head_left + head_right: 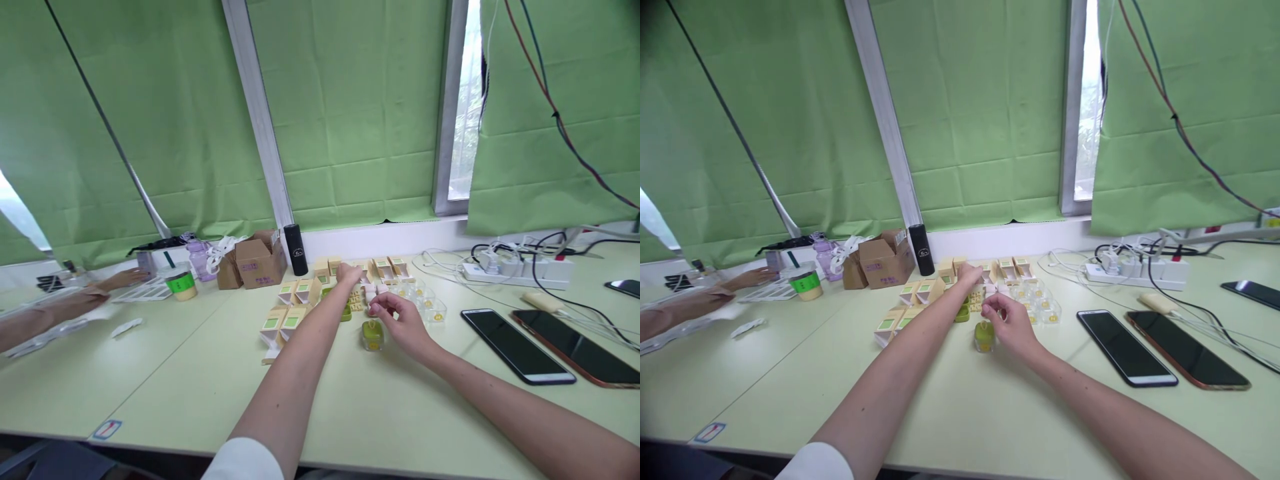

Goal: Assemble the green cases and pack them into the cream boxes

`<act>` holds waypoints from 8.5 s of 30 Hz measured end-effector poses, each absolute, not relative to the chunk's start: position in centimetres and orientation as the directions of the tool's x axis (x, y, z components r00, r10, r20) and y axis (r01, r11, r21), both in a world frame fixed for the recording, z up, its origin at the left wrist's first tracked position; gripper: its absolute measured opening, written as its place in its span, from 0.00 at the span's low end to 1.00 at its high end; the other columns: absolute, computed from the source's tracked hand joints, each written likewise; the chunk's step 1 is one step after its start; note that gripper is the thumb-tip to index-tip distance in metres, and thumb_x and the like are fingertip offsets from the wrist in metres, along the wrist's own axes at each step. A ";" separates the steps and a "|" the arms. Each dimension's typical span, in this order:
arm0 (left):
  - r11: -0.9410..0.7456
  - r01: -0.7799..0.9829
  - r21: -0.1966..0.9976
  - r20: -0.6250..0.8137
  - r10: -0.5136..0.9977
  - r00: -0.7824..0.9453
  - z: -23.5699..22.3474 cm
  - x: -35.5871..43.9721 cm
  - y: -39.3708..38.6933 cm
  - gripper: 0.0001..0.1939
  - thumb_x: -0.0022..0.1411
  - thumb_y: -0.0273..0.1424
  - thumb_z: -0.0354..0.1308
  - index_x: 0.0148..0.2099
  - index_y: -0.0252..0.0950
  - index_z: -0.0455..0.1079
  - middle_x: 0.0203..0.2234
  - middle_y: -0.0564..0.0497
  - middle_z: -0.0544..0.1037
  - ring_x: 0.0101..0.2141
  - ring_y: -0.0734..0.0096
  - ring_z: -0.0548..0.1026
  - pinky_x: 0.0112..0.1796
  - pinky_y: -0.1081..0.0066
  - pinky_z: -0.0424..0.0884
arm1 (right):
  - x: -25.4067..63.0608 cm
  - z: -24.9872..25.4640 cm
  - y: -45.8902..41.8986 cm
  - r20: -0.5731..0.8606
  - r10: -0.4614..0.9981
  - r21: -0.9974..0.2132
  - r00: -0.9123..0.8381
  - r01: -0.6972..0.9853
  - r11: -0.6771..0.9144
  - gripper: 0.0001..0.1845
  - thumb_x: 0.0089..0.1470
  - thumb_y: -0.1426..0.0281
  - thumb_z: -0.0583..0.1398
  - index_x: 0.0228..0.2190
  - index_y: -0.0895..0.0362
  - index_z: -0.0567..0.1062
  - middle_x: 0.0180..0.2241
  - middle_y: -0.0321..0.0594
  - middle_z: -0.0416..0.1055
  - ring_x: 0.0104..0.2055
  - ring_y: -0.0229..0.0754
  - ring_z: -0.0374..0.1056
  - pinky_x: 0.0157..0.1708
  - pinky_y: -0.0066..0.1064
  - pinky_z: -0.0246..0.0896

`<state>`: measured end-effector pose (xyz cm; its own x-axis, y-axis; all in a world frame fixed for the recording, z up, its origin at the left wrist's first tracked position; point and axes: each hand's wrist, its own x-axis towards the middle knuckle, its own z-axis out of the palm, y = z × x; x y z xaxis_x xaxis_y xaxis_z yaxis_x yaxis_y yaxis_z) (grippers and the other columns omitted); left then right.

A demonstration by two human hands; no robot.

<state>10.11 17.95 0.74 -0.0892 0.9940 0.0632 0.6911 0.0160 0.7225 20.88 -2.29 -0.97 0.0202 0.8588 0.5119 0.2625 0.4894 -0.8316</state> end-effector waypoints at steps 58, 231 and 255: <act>-0.632 0.645 0.429 0.227 0.767 0.601 3.5 1.8 -1.3 0.26 0.57 0.27 0.59 0.58 0.46 0.73 0.50 0.45 0.77 0.56 0.45 0.67 0.55 0.51 0.65 | 21.3 -3.4 -0.6 0.418 0.907 -0.841 0.046 0.398 0.368 0.11 0.56 0.65 0.55 0.35 0.53 0.77 0.29 0.38 0.78 0.33 0.46 0.74 0.36 0.36 0.63; -0.131 -0.366 0.921 0.105 0.990 -0.089 0.4 -0.4 3.0 0.07 0.58 0.27 0.67 0.33 0.33 0.71 0.30 0.48 0.80 0.31 0.69 0.81 0.39 0.64 0.83 | 34.7 -3.2 -7.1 0.570 0.819 -0.296 -0.068 0.913 0.282 0.13 0.62 0.64 0.56 0.30 0.52 0.77 0.39 0.45 0.75 0.25 0.42 0.70 0.29 0.39 0.67; -0.032 -0.460 0.887 0.024 0.999 -0.023 0.5 0.1 2.7 0.03 0.57 0.23 0.62 0.33 0.33 0.70 0.30 0.46 0.82 0.27 0.70 0.79 0.36 0.64 0.82 | 34.0 -0.3 -6.3 0.662 0.744 -0.237 -0.092 0.916 0.324 0.10 0.61 0.65 0.58 0.43 0.52 0.76 0.47 0.47 0.76 0.34 0.48 0.77 0.36 0.41 0.71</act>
